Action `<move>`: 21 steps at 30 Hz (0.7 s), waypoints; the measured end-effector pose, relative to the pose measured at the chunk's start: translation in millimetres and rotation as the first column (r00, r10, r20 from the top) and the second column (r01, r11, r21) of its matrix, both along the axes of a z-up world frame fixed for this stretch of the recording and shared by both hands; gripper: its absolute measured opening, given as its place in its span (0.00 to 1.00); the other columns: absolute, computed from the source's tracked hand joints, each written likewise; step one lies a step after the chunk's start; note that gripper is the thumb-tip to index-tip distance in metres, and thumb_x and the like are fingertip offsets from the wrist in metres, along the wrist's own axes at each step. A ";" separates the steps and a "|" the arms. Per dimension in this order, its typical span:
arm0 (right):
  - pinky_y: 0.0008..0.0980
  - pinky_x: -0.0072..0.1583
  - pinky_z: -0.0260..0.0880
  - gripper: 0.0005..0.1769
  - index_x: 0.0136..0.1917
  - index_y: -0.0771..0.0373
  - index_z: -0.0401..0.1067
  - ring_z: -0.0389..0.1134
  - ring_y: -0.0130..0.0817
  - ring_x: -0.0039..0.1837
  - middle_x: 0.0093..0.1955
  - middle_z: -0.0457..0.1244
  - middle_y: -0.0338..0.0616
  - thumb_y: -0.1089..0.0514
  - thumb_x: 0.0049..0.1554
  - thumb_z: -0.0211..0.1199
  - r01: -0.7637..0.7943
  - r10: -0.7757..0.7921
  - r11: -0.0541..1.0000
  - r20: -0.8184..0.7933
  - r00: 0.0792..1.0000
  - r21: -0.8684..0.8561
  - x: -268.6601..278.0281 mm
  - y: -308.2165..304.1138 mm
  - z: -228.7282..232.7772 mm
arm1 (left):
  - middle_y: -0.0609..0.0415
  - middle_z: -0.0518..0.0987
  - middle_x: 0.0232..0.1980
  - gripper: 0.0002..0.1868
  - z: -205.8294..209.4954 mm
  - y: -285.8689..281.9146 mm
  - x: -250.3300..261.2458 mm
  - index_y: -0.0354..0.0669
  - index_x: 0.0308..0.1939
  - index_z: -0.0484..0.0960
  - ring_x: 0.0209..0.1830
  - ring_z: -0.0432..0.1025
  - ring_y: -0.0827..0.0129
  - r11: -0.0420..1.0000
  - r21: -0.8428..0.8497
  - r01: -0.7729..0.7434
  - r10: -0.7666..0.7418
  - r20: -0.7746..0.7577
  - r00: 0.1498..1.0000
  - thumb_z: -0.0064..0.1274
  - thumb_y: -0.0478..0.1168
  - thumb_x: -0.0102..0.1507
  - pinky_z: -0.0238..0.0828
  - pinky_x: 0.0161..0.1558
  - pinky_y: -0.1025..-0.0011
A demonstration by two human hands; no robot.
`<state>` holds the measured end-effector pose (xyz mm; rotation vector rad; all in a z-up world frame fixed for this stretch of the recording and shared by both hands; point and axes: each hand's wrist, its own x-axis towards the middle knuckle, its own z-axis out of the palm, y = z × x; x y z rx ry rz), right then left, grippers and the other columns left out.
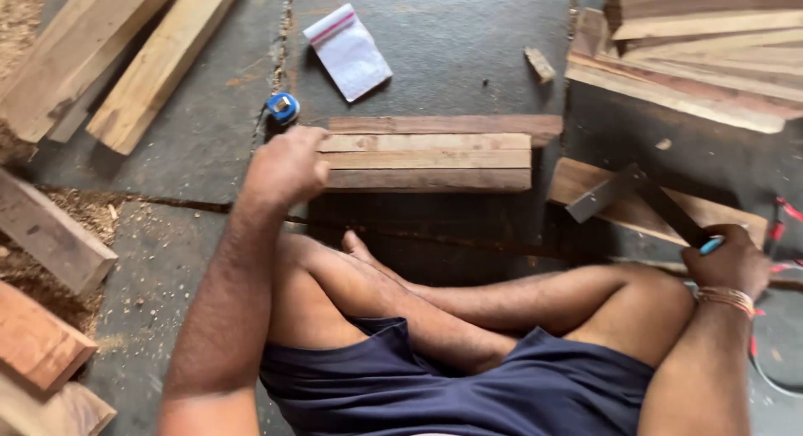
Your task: Use a try square and a pencil to mark lines on wooden boards for cutting.
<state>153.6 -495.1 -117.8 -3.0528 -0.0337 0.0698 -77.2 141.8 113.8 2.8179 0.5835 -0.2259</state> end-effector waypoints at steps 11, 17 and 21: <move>0.46 0.62 0.71 0.30 0.66 0.71 0.71 0.71 0.55 0.61 0.61 0.69 0.60 0.47 0.62 0.74 -0.403 0.287 0.776 0.298 0.911 0.486 -4.2 223.2 53.6 | 0.44 0.69 0.71 0.29 -64.4 42.9 44.6 0.47 0.71 0.67 0.71 0.64 0.54 0.851 -0.088 -0.517 0.496 -0.189 0.848 0.49 0.52 0.68 0.53 0.72 0.45; 0.42 0.62 0.70 0.31 0.68 0.69 0.71 0.72 0.49 0.61 0.60 0.70 0.58 0.46 0.63 0.71 -0.197 0.165 0.701 0.112 0.980 0.685 16.0 263.7 30.3 | 0.47 0.74 0.64 0.24 -119.7 64.7 52.8 0.46 0.59 0.77 0.66 0.66 0.55 0.768 -0.285 -0.573 0.518 -0.248 0.819 0.39 0.58 0.72 0.30 0.75 0.33; 0.39 0.64 0.69 0.30 0.68 0.70 0.71 0.72 0.45 0.62 0.61 0.70 0.57 0.49 0.61 0.72 -0.264 0.268 0.604 0.120 0.956 0.752 3.3 282.2 46.9 | 0.48 0.83 0.49 0.27 -133.6 66.4 49.8 0.37 0.39 0.83 0.50 0.76 0.58 0.833 -0.318 -0.452 0.443 -0.105 0.890 0.41 0.57 0.72 0.41 0.72 0.35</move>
